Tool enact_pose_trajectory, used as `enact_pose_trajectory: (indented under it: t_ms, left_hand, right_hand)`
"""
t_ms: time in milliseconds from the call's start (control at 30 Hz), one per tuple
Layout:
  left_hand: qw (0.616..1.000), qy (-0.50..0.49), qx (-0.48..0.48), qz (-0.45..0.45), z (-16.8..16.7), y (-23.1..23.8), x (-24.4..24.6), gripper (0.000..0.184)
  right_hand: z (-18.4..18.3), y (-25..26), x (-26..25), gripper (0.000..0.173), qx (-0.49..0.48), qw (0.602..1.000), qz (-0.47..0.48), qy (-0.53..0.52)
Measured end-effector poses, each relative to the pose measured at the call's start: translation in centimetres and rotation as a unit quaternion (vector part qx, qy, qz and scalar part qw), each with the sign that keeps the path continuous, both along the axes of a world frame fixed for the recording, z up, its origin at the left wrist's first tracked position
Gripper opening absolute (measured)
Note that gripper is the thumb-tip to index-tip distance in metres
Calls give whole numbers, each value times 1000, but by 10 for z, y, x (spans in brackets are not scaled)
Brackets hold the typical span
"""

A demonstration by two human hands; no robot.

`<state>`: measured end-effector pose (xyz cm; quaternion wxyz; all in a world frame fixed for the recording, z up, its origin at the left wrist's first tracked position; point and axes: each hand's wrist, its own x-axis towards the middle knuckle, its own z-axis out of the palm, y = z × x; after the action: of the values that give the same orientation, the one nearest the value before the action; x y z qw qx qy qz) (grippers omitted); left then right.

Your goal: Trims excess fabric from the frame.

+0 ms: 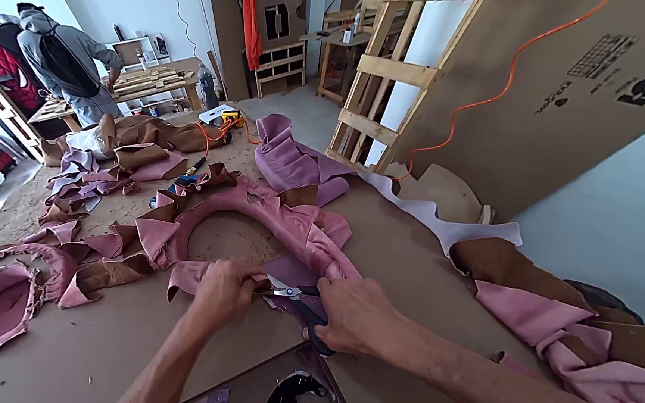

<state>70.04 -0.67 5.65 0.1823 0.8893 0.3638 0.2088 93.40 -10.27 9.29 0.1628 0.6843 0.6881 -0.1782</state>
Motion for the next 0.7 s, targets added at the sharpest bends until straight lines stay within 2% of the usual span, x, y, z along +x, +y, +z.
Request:
enact_pose_trajectory:
  t_ms: [100, 233, 367, 567, 700]
  left_hand:
    - [986, -107, 83, 102, -36, -43, 0, 23]
    - [955, -176, 177, 163, -63, -74, 12, 30]
    - [931, -234, 220, 173, -64, -74, 21, 26]
    - [907, -294, 227, 198, -65, -74, 41, 24]
    - [891, -335, 231, 201, -49, -76, 50, 21]
  right_hand:
    - [1, 7, -11, 63, 1, 999, 34, -18]
    - [7, 8, -17, 53, -21, 996, 79, -22]
    - [10, 4, -18, 37, 0, 995, 99, -19]
    - [10, 24, -35, 42, 10, 996, 86, -12]
    - [2, 43, -53, 33, 113, 985, 114, 62]
